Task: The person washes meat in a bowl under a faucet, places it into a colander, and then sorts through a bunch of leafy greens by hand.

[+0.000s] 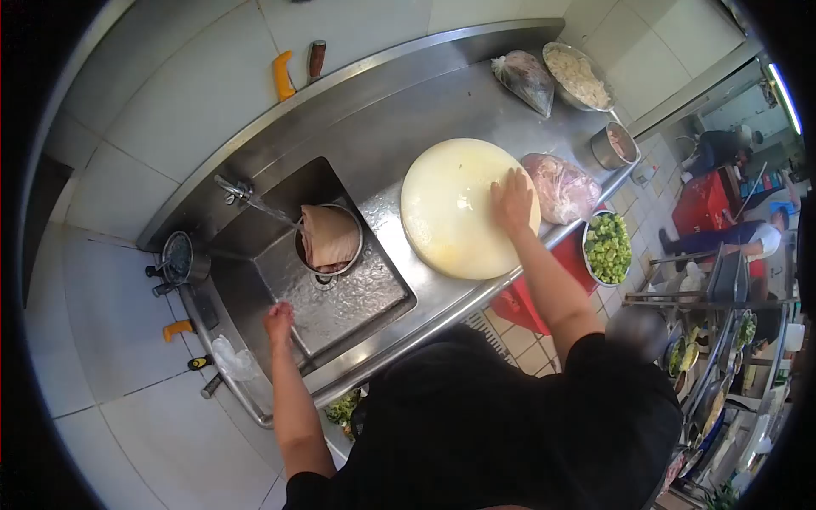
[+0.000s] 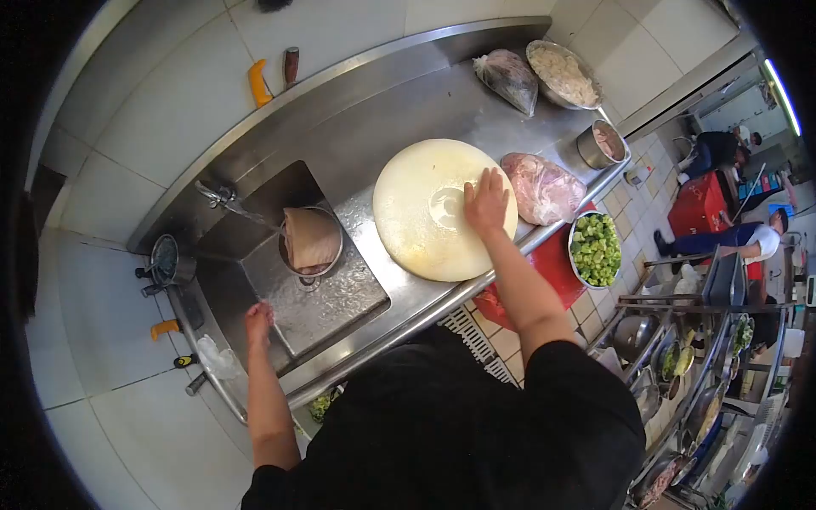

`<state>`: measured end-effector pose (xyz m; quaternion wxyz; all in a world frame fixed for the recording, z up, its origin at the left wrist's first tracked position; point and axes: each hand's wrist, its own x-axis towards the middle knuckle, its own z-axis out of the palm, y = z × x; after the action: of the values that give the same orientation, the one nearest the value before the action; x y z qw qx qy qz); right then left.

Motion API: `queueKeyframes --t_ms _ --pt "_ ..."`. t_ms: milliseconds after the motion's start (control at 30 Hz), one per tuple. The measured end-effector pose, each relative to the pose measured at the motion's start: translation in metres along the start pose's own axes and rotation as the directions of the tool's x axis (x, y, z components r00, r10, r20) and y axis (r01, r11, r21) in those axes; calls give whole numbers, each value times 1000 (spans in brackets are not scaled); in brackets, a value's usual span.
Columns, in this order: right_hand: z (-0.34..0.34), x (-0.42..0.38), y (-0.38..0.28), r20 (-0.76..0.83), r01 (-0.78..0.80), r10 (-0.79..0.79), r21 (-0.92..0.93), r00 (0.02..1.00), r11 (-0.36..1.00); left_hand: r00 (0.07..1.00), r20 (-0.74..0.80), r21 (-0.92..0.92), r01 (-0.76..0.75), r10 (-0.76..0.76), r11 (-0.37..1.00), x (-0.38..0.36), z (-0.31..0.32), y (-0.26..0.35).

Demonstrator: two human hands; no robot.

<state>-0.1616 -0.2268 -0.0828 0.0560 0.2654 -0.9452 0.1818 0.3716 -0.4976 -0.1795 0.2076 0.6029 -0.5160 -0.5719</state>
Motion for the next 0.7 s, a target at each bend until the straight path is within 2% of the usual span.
queueKeyframes --t_ms 33,100,133,167,200,233,267,300,333,400,433,467,500,533,600,667,700 --pt "8 2 7 138 7 9 -119 990 993 997 -6 -5 73 -73 997 -10 2 3" --pt "9 2 -28 177 24 9 -183 984 983 997 -15 3 74 -74 997 -24 11 15" --pt "34 6 -43 183 42 -18 -131 983 990 996 -14 4 90 -90 996 -32 16 23" --pt "40 2 -74 235 102 -111 48 966 994 997 -18 12 81 -81 997 -40 23 34" --pt "70 -6 -104 168 270 -286 112 943 956 998 5 6 65 -65 998 -45 34 51" --pt "78 -16 -141 174 319 -389 328 905 889 998 29 0 52 -52 999 -49 44 63" --pt "66 -20 -180 405 384 -540 407 738 829 997 76 -7 34 -34 999 -50 52 72" --pt "36 -32 -216 554 219 -626 627 549 748 997 77 5 21 -21 1000 -55 59 84" --pt "52 -51 -242 491 190 -698 730 522 656 995 101 -11 11 -10 1000 -62 66 98" --pt "30 -71 -273 394 413 -838 739 377 533 986 162 -53 -23 32 998 -58 70 106" --pt "30 -77 -273 393 406 -828 734 400 545 983 182 -40 -30 37 999 -60 66 109" --pt "35 -83 -270 171 439 -804 764 569 473 989 133 -79 -57 67 995 -67 62 112" --pt "39 -84 -264 -63 491 -719 772 692 404 992 79 -120 -84 94 989 -72 56 111" --pt "44 -76 -248 -125 397 -654 872 746 286 994 50 -155 -91 100 984 -78 47 107" --pt "39 -56 -204 34 223 -481 856 876 467 995 -36 -187 -100 95 977 -87 20 89" --pt "30 -33 -145 -37 155 -213 806 976 571 989 -143 -199 -76 48 977 -94 -16 60" --pt "28 -21 -114 -152 187 -111 749 982 635 980 -197 -220 -55 11 974 -98 -31 46"
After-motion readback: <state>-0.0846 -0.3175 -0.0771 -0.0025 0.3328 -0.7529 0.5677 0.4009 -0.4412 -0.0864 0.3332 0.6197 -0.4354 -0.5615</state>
